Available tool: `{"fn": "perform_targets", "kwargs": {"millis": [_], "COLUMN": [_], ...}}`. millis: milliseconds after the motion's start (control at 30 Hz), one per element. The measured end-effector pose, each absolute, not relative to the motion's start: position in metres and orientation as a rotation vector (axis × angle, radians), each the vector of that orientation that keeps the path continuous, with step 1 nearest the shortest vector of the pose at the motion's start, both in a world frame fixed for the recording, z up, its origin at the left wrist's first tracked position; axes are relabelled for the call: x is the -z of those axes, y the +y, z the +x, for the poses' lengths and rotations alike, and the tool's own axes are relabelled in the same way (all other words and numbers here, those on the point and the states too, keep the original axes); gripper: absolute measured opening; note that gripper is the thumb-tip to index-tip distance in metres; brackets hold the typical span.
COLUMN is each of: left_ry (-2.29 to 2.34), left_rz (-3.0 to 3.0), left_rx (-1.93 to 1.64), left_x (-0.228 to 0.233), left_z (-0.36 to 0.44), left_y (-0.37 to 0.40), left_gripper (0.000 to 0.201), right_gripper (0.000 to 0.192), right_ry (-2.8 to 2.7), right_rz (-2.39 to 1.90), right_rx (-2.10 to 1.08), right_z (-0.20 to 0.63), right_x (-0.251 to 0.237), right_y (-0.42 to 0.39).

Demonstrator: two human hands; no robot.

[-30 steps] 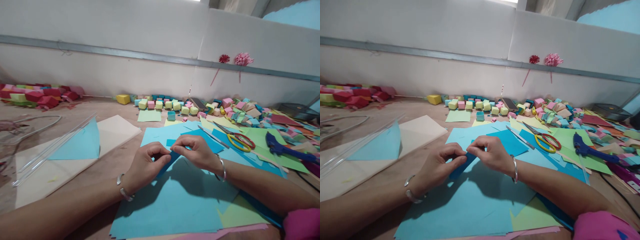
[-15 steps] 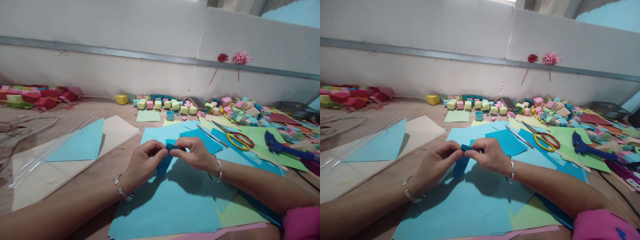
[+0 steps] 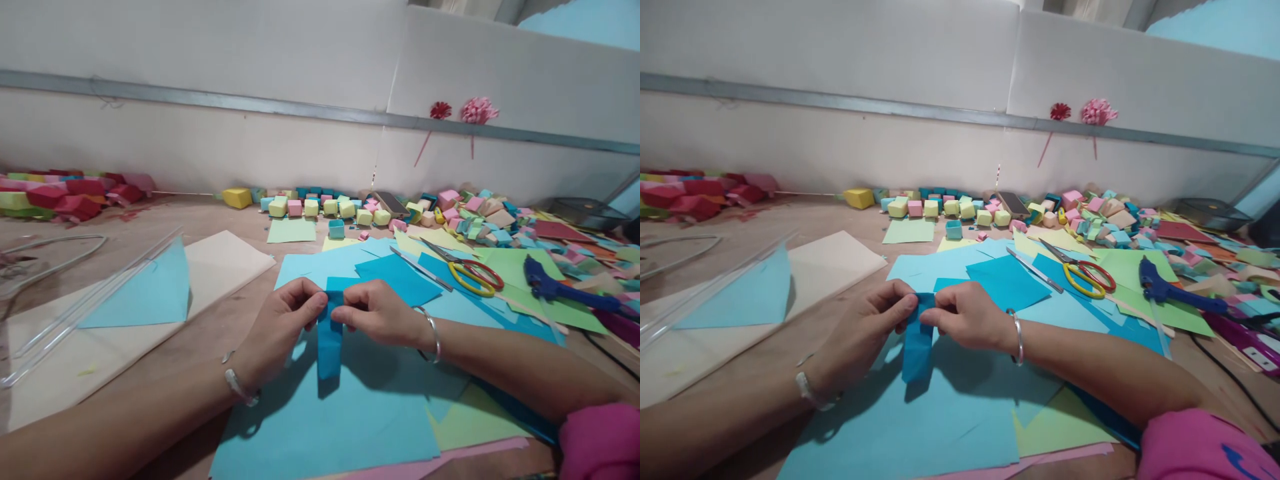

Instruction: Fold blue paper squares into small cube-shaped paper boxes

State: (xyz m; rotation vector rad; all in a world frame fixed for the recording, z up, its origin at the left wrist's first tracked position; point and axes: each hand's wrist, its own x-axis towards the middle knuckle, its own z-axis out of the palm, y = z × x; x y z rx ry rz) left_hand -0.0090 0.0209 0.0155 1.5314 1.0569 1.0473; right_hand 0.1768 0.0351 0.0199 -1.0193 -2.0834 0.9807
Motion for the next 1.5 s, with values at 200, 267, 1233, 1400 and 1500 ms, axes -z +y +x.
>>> {"fn": "perform_targets", "kwargs": {"millis": [200,267,1233,1400,1500], "left_ry": [1.070,1.080,0.833,0.698,0.791], "left_rz": [1.457,1.436,1.044,0.985,1.103], "left_rx": [-1.054,-1.052,-0.919,-0.963,-0.974], "left_x": [-0.014,-0.014,-0.011,-0.009,-0.010], "left_z": [-0.008,-0.008,-0.002,0.001,0.000], "left_y": [0.021,0.022,0.020,0.017,0.021], "left_gripper": [0.028,0.029,0.044,0.031,0.027], "right_gripper": [0.041,0.038,0.013,0.010,0.015], "right_ry": [-2.088,-2.068,-1.951,-2.182,-2.266], "right_rz": [-1.029,-1.029,-0.446,-0.234,-0.240], "right_rx": [-0.948,-0.987,0.394,0.764,0.725], "right_z": [0.176,0.176,0.190,0.185,0.185], "right_x": [-0.017,-0.016,-0.027,-0.009,-0.008], "right_y": [0.036,0.037,0.037,0.042,0.043]}}
